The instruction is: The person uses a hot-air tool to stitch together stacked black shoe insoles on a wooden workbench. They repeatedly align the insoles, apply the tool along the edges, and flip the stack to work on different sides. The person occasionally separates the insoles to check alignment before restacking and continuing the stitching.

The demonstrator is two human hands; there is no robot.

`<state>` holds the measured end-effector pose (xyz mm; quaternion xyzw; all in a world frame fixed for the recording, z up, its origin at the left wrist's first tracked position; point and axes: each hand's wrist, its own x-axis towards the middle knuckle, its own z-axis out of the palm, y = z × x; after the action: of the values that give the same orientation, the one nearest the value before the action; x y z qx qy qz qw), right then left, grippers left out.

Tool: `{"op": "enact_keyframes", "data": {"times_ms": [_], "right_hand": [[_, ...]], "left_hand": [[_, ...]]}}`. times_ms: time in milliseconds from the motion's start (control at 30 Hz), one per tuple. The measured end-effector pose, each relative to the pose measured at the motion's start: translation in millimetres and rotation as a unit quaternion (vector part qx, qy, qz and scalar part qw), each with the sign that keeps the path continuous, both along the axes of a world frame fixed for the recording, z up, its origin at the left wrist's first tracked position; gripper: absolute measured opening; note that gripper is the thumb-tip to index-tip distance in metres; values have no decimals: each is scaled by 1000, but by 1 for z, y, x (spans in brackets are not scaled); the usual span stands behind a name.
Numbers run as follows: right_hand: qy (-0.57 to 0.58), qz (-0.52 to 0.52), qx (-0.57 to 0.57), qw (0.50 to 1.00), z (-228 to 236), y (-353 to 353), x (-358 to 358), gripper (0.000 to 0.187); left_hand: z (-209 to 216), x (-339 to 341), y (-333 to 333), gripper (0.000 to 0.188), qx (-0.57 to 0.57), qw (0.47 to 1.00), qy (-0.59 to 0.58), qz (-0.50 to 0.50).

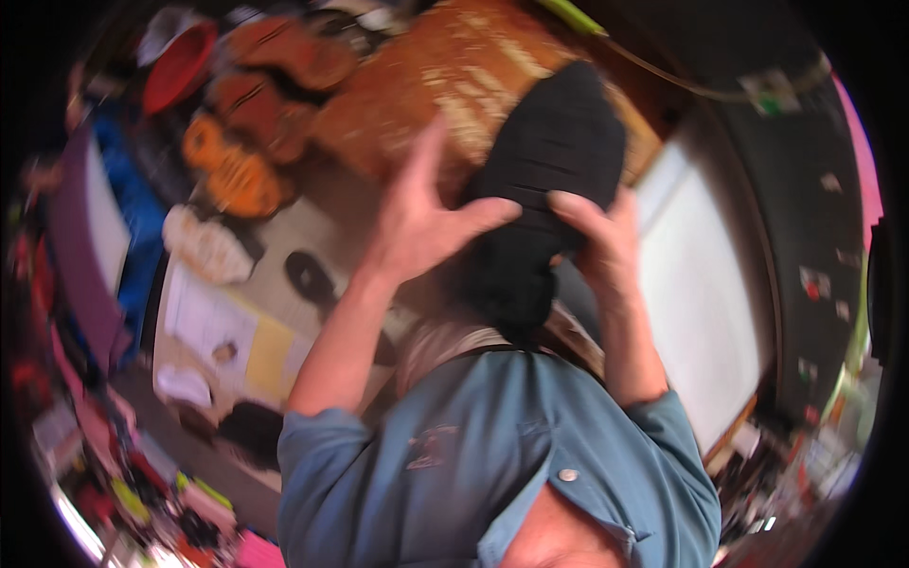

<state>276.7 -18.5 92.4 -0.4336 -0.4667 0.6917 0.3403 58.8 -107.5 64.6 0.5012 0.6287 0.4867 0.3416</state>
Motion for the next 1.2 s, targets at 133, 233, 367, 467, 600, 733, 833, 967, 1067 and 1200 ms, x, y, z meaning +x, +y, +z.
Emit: {"op": "enact_keyframes", "data": {"times_ms": [133, 233, 367, 467, 600, 733, 833, 967, 1067, 1200], "right_hand": [[201, -55, 42, 977, 2, -10, 23, 67], [211, -113, 131, 962, -9, 7, 35, 75], [433, 81, -14, 898, -7, 37, 39, 110], [355, 84, 6, 931, -11, 59, 31, 110], [145, -50, -88, 984, -73, 86, 17, 71], [132, -13, -24, 991, -109, 109, 37, 59], [144, 11, 16, 989, -116, 101, 30, 57], [153, -15, -2, 988, -110, 77, 8, 62], [113, 35, 31, 992, -96, 86, 15, 70], [1, 22, 141, 990, -102, 99, 20, 69]], "left_hand": [[56, 24, -10, 95, 38, 961, -209, -177], [84, 38, -13, 85, 125, 971, -127, -162], [96, 27, -16, 53, 85, 984, 104, -118], [81, 29, -12, 43, -42, 972, 196, -124], [29, 45, 2, 54, -111, 957, 251, -92], [-14, 63, 10, 73, -51, 967, 248, -1], [-25, 75, 8, 76, -22, 955, 293, 44], [-28, 85, 0, 73, -1, 955, 286, 80], [-33, 87, -3, 71, 20, 955, 282, 88], [-39, 93, -2, 71, 61, 904, 392, 162]]}}
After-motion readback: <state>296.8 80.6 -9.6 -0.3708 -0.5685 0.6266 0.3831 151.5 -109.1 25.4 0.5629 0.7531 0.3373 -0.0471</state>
